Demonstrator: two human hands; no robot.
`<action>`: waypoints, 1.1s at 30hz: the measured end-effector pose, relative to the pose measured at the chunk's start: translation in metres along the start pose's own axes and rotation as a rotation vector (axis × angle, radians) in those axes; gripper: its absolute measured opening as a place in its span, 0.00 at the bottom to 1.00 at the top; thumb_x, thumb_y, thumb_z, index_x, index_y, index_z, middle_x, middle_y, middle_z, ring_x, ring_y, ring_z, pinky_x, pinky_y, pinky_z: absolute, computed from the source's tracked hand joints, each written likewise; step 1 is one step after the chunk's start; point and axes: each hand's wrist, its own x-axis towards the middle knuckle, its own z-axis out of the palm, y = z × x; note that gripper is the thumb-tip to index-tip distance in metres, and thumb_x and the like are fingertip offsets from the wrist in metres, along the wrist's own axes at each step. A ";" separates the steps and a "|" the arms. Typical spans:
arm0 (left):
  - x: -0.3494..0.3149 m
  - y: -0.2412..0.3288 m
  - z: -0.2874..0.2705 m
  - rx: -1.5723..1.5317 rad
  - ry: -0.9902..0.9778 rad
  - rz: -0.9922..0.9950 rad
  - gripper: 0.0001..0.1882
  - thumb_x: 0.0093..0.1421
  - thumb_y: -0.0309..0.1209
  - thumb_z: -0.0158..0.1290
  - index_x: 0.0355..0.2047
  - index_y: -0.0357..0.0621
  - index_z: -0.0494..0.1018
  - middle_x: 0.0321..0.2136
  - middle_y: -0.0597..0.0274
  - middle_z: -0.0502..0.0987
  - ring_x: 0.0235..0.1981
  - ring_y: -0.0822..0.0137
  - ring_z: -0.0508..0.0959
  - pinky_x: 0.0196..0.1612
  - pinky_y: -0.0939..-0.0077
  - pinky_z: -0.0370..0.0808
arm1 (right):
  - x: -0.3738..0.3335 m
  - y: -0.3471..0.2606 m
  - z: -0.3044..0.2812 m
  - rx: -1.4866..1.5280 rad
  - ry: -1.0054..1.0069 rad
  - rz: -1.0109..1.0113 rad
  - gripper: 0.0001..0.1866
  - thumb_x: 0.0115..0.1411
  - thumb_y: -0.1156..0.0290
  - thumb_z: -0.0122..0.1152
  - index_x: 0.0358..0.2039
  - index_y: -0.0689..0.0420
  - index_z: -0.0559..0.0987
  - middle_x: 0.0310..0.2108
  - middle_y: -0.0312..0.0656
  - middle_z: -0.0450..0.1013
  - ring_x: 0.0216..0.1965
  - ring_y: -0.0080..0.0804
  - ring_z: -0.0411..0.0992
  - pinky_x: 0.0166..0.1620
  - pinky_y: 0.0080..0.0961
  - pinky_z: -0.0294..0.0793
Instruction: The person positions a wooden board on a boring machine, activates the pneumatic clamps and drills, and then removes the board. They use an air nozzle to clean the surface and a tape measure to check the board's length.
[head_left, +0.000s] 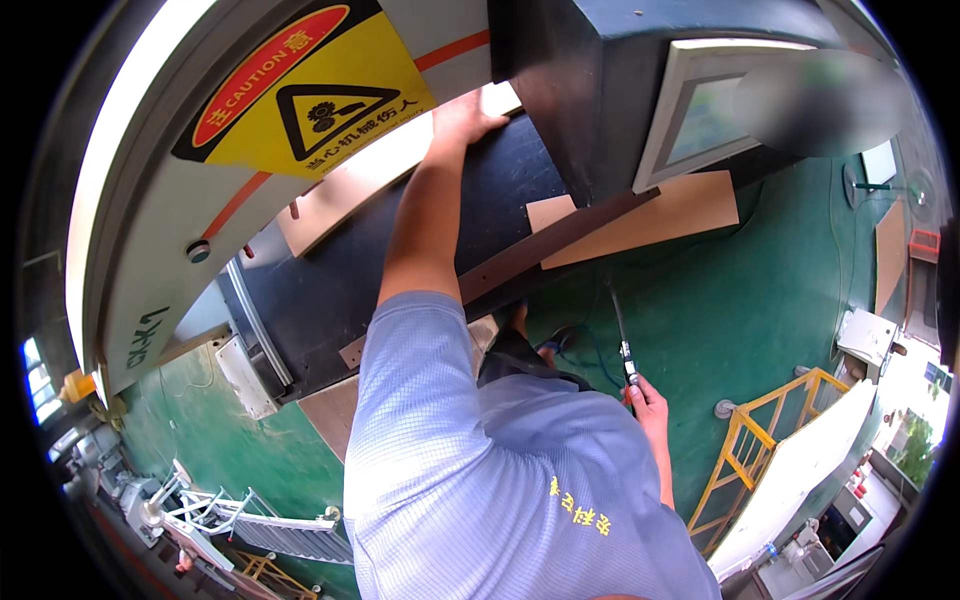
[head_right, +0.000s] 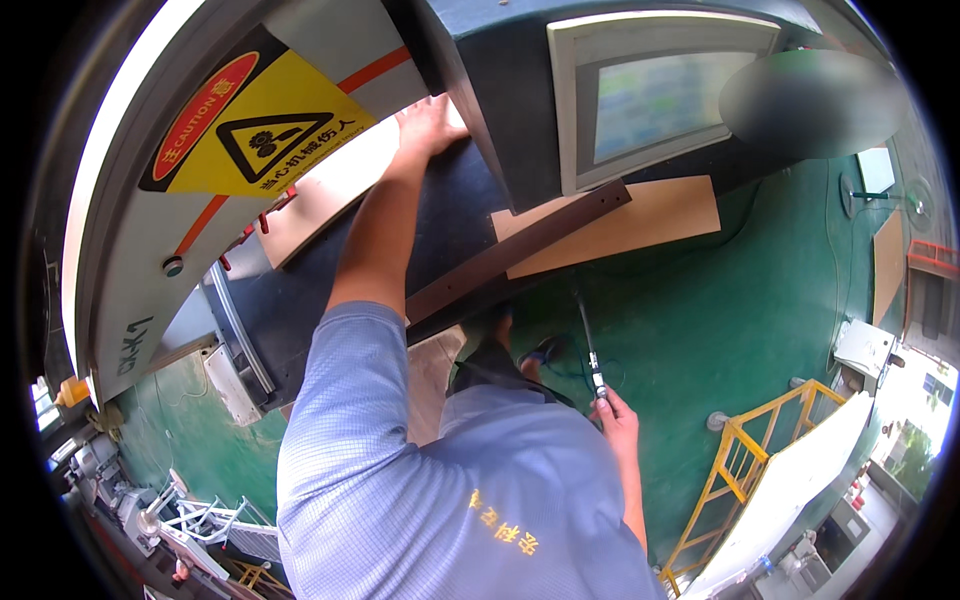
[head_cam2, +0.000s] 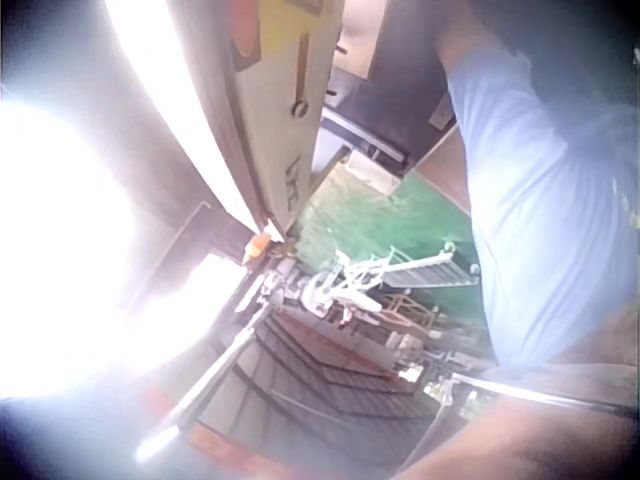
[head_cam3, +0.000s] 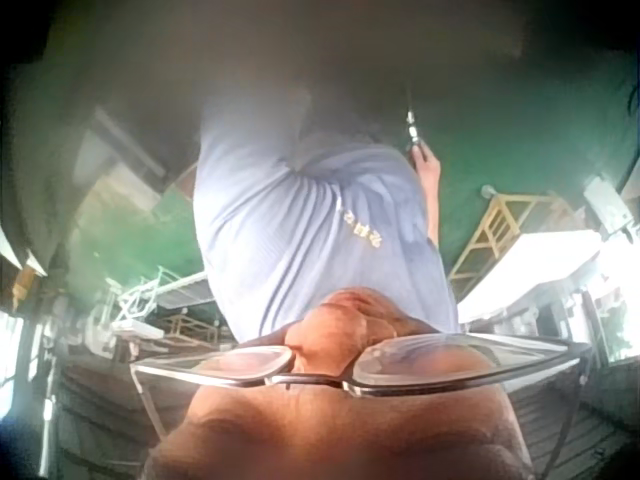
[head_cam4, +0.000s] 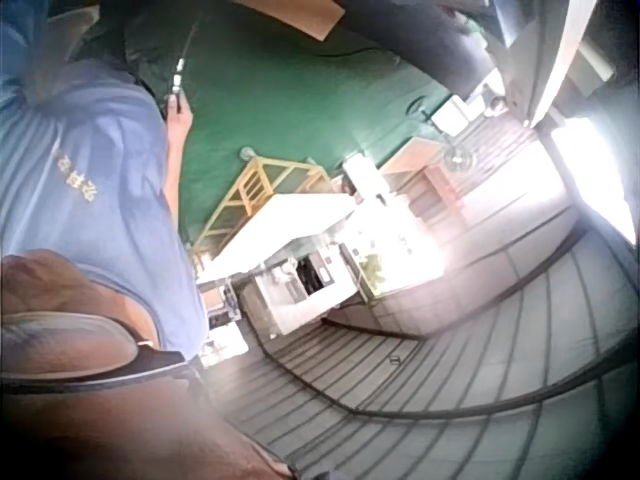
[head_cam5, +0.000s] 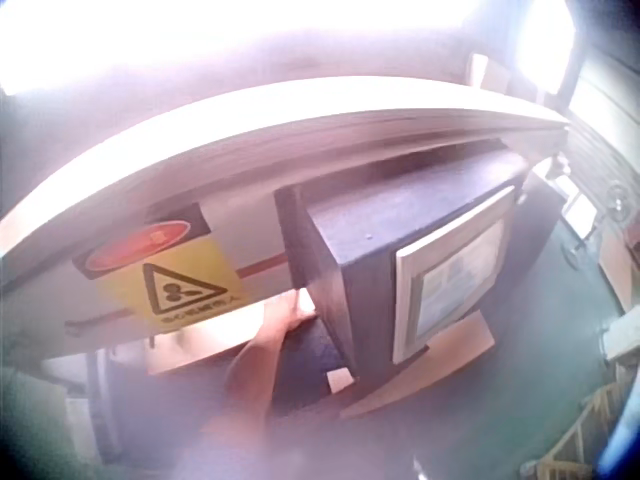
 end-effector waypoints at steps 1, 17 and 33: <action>0.014 -0.018 0.011 -0.059 -0.002 0.019 0.53 0.52 0.61 0.68 0.72 0.49 0.62 0.69 0.47 0.69 0.71 0.51 0.67 0.71 0.58 0.66 | 0.001 0.002 0.000 -0.005 -0.003 0.005 0.23 0.73 0.66 0.60 0.64 0.64 0.77 0.37 0.37 0.79 0.36 0.22 0.73 0.44 0.22 0.76; 0.038 -0.037 0.015 -0.108 -0.022 -0.099 0.45 0.55 0.65 0.64 0.60 0.41 0.76 0.53 0.43 0.82 0.54 0.50 0.82 0.59 0.53 0.75 | -0.012 0.000 0.003 -0.014 0.049 0.009 0.21 0.73 0.69 0.59 0.62 0.65 0.78 0.36 0.38 0.79 0.34 0.23 0.75 0.42 0.23 0.77; -0.290 -0.095 -0.124 -0.158 1.276 -0.244 0.48 0.66 0.36 0.58 0.76 0.31 0.43 0.75 0.32 0.46 0.76 0.35 0.46 0.76 0.46 0.47 | 0.002 0.026 0.001 0.079 -0.148 -0.235 0.24 0.72 0.66 0.63 0.64 0.64 0.77 0.37 0.39 0.80 0.33 0.22 0.76 0.41 0.21 0.77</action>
